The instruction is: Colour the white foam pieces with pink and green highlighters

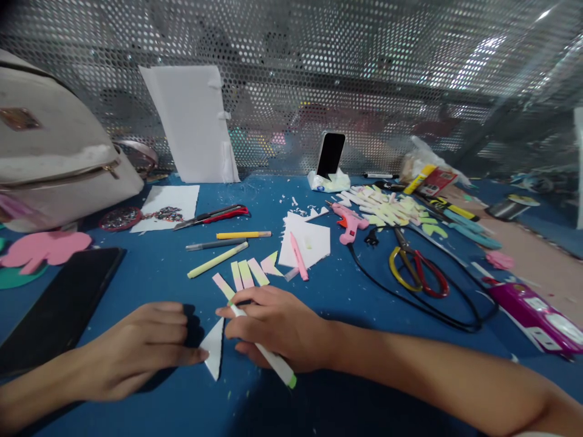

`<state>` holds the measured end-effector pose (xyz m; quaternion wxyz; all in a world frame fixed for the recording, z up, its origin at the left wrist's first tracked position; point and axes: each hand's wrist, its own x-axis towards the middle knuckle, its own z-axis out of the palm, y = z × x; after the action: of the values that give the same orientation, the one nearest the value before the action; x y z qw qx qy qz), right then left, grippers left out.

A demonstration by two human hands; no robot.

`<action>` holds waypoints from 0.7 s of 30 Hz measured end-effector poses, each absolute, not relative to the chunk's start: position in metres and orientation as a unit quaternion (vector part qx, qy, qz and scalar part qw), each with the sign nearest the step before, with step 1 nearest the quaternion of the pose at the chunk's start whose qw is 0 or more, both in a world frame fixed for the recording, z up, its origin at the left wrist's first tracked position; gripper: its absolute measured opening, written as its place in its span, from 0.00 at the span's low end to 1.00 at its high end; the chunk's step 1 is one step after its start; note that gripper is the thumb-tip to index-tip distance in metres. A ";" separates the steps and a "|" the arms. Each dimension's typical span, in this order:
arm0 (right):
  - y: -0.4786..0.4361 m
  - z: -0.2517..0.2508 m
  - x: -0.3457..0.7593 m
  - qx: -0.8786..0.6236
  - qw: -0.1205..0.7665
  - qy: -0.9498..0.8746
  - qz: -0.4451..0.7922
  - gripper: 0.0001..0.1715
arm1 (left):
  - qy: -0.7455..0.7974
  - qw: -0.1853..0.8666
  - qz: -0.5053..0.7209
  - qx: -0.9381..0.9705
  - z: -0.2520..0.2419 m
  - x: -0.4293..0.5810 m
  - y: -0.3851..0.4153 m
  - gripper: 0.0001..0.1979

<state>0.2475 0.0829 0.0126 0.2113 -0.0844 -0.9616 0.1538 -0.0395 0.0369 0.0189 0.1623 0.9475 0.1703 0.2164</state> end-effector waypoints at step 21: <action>0.082 0.011 0.246 -0.112 0.248 -0.943 0.190 0.06 | 0.174 0.169 0.222 0.945 0.011 -0.043 0.036 0.27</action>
<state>0.2462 0.0818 0.0109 0.2482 -0.1116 -0.9434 0.1898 -0.0427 0.0359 0.0107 0.1688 0.9445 0.1737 0.2218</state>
